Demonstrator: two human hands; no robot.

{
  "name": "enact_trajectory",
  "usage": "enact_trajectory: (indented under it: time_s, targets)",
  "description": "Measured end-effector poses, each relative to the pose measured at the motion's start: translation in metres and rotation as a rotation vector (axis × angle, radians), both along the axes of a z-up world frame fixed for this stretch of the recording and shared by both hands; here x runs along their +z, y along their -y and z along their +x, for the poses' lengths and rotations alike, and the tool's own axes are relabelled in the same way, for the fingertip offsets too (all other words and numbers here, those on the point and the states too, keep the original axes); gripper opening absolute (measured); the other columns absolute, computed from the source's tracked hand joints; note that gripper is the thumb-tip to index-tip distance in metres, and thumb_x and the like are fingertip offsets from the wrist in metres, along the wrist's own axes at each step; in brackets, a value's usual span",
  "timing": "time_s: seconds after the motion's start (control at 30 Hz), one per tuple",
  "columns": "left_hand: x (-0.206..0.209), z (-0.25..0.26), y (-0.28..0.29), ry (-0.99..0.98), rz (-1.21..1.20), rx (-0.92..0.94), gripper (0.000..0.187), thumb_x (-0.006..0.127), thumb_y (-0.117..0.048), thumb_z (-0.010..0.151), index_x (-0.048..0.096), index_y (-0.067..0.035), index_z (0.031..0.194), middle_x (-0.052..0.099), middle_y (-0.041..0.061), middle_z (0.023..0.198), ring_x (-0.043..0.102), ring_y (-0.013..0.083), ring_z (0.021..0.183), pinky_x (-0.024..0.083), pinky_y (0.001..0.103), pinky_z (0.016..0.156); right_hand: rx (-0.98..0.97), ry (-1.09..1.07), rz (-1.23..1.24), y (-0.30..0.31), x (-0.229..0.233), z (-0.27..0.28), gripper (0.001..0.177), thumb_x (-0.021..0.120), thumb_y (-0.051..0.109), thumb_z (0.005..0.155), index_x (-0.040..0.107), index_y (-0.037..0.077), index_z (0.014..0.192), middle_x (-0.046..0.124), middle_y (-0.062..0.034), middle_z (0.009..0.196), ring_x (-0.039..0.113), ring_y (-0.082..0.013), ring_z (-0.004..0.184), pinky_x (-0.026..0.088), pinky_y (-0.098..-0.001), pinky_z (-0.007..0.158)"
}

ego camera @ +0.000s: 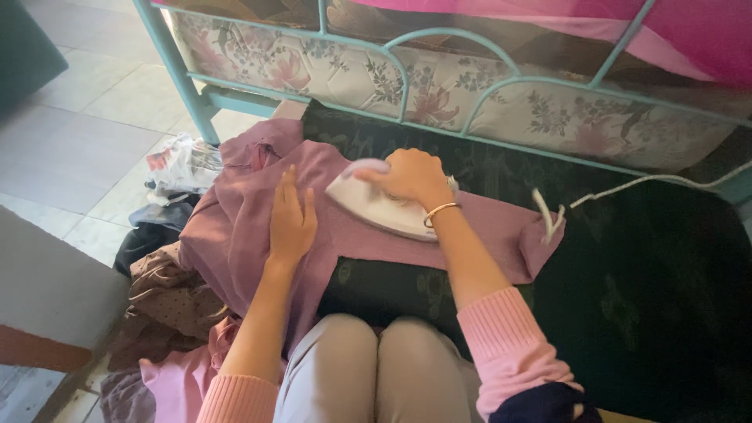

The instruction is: Iron a purple long-sleeved shirt on an ironing board.

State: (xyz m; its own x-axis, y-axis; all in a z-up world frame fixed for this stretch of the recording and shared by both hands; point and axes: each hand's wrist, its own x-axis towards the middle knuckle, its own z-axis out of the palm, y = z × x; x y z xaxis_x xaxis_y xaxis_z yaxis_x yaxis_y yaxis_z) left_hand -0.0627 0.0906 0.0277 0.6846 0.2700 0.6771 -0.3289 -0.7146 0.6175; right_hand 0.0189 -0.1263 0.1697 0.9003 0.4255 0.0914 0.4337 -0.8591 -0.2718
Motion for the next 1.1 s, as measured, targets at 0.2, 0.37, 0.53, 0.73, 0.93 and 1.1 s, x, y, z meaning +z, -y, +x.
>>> enact_trajectory:
  time_s: [0.2, 0.37, 0.53, 0.73, 0.93, 1.1]
  targets:
    - [-0.001, 0.001, -0.001, -0.052, 0.067, 0.035, 0.057, 0.048, -0.028, 0.108, 0.039, 0.006, 0.154, 0.045, 0.031, 0.153, 0.043, 0.0477, 0.141, 0.033, 0.051, 0.118, -0.298, 0.235, 0.158, 0.006, -0.045, -0.002, 0.077, 0.06, 0.078, 0.084, 0.079, 0.004, 0.09, 0.075, -0.0223, 0.089, 0.074, -0.0401, 0.085, 0.058, -0.0496, 0.074]
    - [-0.004, 0.003, 0.0, -0.063, 0.137, 0.049, 0.058, 0.049, -0.029, 0.109, 0.04, 0.006, 0.154, 0.045, 0.033, 0.153, 0.041, 0.0491, 0.142, 0.031, 0.053, 0.118, -0.14, 0.104, 0.086, 0.034, -0.018, -0.058, 0.075, 0.062, 0.078, 0.08, 0.08, 0.006, 0.085, 0.073, -0.023, 0.084, 0.072, -0.0421, 0.083, 0.056, -0.0518, 0.071]
    - [-0.006, 0.003, 0.001, -0.078, 0.15, 0.048, 0.057, 0.051, -0.031, 0.107, 0.043, 0.004, 0.152, 0.049, 0.029, 0.152, 0.044, 0.0467, 0.142, 0.032, 0.055, 0.118, -0.09, 0.286, -0.025, 0.09, -0.043, -0.075, 0.07, 0.058, 0.073, 0.088, 0.08, 0.007, 0.085, 0.072, -0.023, 0.081, 0.071, -0.0435, 0.075, 0.055, -0.0533, 0.064]
    - [0.003, 0.001, 0.03, 0.009, 0.468, 0.104, 0.051, 0.058, -0.03, 0.098, 0.058, -0.005, 0.143, 0.064, 0.017, 0.133, 0.058, 0.0359, 0.126, 0.028, 0.067, 0.114, -0.09, 0.31, -0.462, 0.179, -0.026, -0.113, 0.038, 0.046, 0.047, 0.101, 0.075, 0.042, 0.125, 0.072, -0.0203, 0.082, 0.072, -0.0408, 0.073, 0.055, -0.0528, 0.06]
    - [-0.02, 0.021, 0.107, -0.243, 0.405, -0.09, 0.033, 0.061, -0.035, 0.097, 0.072, -0.012, 0.118, 0.07, 0.015, 0.117, 0.062, 0.0374, 0.115, 0.043, 0.059, 0.106, -0.45, 0.128, -0.127, 0.23, 0.007, -0.153, 0.073, 0.056, 0.074, 0.081, 0.078, 0.007, 0.1, 0.075, -0.0226, 0.085, 0.073, -0.0431, 0.077, 0.058, -0.0525, 0.062]
    - [-0.032, 0.031, 0.155, -0.294, 0.519, -0.159, 0.067, 0.058, -0.053, 0.091, 0.053, -0.01, 0.143, 0.045, 0.016, 0.153, 0.038, 0.0357, 0.143, 0.027, 0.064, 0.112, -0.764, -0.195, -0.296, 0.289, 0.007, -0.164, 0.084, 0.058, 0.081, 0.081, 0.081, 0.001, 0.094, 0.079, -0.0204, 0.077, 0.08, -0.0316, 0.072, 0.062, -0.0412, 0.065]
